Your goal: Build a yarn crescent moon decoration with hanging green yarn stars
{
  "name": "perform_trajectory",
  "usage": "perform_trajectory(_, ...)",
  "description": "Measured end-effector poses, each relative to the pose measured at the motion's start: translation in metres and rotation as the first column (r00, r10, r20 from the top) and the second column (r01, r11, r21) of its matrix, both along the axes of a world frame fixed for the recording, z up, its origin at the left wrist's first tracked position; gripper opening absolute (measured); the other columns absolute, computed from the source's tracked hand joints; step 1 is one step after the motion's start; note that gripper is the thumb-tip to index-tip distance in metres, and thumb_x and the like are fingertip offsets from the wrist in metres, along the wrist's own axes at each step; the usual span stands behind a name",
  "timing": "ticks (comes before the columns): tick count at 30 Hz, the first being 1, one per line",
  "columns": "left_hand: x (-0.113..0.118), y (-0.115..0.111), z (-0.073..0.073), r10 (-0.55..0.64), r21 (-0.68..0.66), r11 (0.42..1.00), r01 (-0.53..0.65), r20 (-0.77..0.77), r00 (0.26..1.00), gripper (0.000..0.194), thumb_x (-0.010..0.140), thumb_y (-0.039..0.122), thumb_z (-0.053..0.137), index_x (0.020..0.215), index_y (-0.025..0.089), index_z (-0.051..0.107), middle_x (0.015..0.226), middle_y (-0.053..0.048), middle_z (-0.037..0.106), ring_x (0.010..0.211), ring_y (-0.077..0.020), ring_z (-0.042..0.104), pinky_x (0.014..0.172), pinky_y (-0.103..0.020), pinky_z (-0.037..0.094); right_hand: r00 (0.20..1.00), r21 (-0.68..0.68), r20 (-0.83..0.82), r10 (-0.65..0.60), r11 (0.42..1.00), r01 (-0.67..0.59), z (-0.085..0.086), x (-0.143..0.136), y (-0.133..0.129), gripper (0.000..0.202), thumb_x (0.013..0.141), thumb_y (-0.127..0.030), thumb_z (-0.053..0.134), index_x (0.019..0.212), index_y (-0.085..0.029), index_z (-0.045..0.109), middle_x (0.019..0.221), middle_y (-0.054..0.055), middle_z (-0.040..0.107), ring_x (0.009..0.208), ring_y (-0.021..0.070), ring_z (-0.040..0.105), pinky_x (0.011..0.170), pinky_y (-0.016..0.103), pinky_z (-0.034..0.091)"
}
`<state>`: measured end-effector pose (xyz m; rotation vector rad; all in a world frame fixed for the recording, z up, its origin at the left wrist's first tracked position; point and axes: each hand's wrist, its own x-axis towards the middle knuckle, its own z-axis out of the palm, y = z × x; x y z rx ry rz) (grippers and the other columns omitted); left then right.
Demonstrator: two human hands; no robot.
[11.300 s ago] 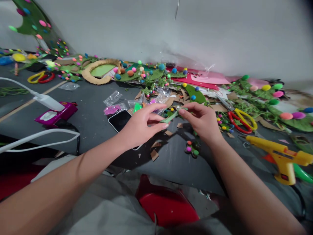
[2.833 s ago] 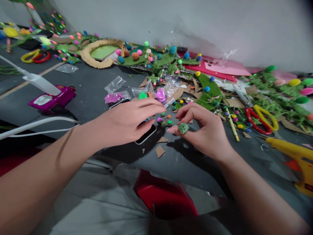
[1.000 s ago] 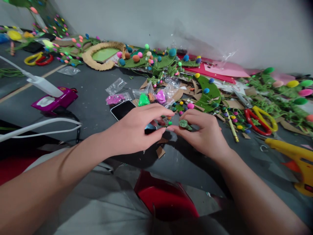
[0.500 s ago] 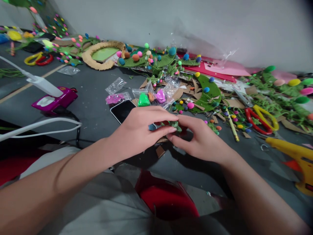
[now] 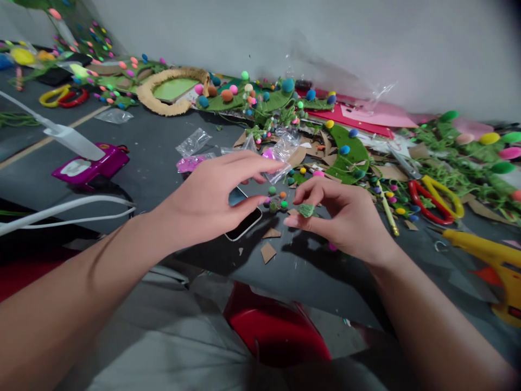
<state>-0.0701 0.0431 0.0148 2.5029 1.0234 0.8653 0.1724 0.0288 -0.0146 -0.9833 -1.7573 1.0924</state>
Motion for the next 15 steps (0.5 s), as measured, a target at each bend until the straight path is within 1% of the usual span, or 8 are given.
perform_trajectory(2,0.0004,-0.0007,-0.0005,0.0,0.026,1.0,0.001,-0.038,0.999,0.044,0.089,0.014,0.065,0.132,0.024,0.063,0.125,-0.006,0.07,0.101,-0.0195,0.071,0.09,-0.031,0.057,0.999,0.066,0.049,-0.006,0.998,0.002,-0.0008,-0.0004,-0.0004,0.021,0.076,-0.025,0.086,0.072,-0.02,0.066,0.094,0.002,0.069,0.091,0.0174,0.066,0.084,0.031,0.051)
perform_trajectory(4,0.0016,-0.0022,-0.0007,-0.002,0.043,0.999,0.006,-0.078,0.997,0.042,0.091,0.014,0.064,0.132,0.022,0.063,0.125,-0.007,0.07,0.102,-0.0194,0.071,0.091,-0.031,0.056,0.992,0.125,0.124,0.021,0.991,-0.036,-0.0006,0.0009,-0.0002,0.005,0.085,-0.024,0.078,0.088,-0.023,0.075,0.103,0.003,0.072,0.099,0.0178,0.067,0.089,0.031,0.051)
perform_trajectory(6,0.0024,-0.0033,-0.0006,-0.004,0.049,0.999,0.009,-0.1,0.995,0.041,0.092,0.015,0.062,0.133,0.021,0.062,0.126,-0.007,0.07,0.104,-0.0195,0.071,0.092,-0.031,0.055,0.978,0.146,0.194,0.072,0.984,-0.102,-0.0002,0.0026,0.0003,0.018,0.093,-0.021,0.068,0.108,-0.026,0.076,0.118,0.003,0.072,0.11,0.0177,0.067,0.095,0.03,0.051)
perform_trajectory(8,0.0023,-0.0036,-0.0002,-0.005,0.047,0.999,0.01,-0.105,0.995,0.041,0.093,0.015,0.062,0.133,0.02,0.062,0.126,-0.008,0.07,0.103,-0.0192,0.071,0.09,-0.03,0.054,0.966,0.138,0.234,0.113,0.979,-0.148,0.0002,0.0034,0.0008,0.024,0.096,-0.02,0.064,0.116,-0.026,0.074,0.126,0.003,0.07,0.116,0.0174,0.065,0.099,0.029,0.05)
perform_trajectory(10,0.0018,-0.0033,0.0002,-0.006,0.046,0.999,0.011,-0.106,0.994,0.039,0.093,0.016,0.062,0.132,0.018,0.062,0.124,-0.008,0.07,0.102,-0.0191,0.071,0.089,-0.03,0.054,0.968,0.147,0.235,0.092,0.981,-0.128,0.0006,0.0029,0.0007,0.015,0.093,-0.022,0.068,0.106,-0.025,0.076,0.12,0.003,0.071,0.11,0.017,0.067,0.097,0.029,0.051)
perform_trajectory(11,0.0015,-0.0032,0.0004,-0.003,0.047,0.999,0.008,-0.108,0.994,0.039,0.093,0.017,0.062,0.132,0.018,0.062,0.123,-0.008,0.07,0.102,-0.0192,0.071,0.089,-0.03,0.054,0.973,0.162,0.224,0.056,0.982,-0.094,0.0008,0.0024,0.0005,0.007,0.09,-0.024,0.073,0.095,-0.024,0.077,0.114,0.003,0.072,0.104,0.0167,0.068,0.094,0.029,0.052)
perform_trajectory(12,0.0015,-0.0031,0.0005,0.0,0.047,0.999,0.005,-0.11,0.994,0.038,0.094,0.017,0.062,0.132,0.018,0.062,0.123,-0.008,0.071,0.102,-0.0193,0.071,0.089,-0.03,0.054,0.978,0.179,0.208,0.015,0.982,-0.053,0.0012,0.0018,0.0002,0.005,0.086,-0.025,0.078,0.083,-0.023,0.074,0.108,0.003,0.073,0.099,0.0163,0.069,0.091,0.029,0.053)
perform_trajectory(15,0.0024,-0.0035,0.0001,0.003,0.035,0.999,0.001,-0.114,0.993,0.037,0.095,0.018,0.061,0.132,0.019,0.062,0.125,-0.008,0.07,0.103,-0.0192,0.07,0.089,-0.029,0.053,0.983,0.209,0.164,-0.083,0.977,0.048,0.0026,0.0008,-0.0007,0.038,0.076,-0.028,0.086,0.061,-0.02,0.053,0.093,0.002,0.072,0.088,0.0158,0.068,0.083,0.03,0.052)
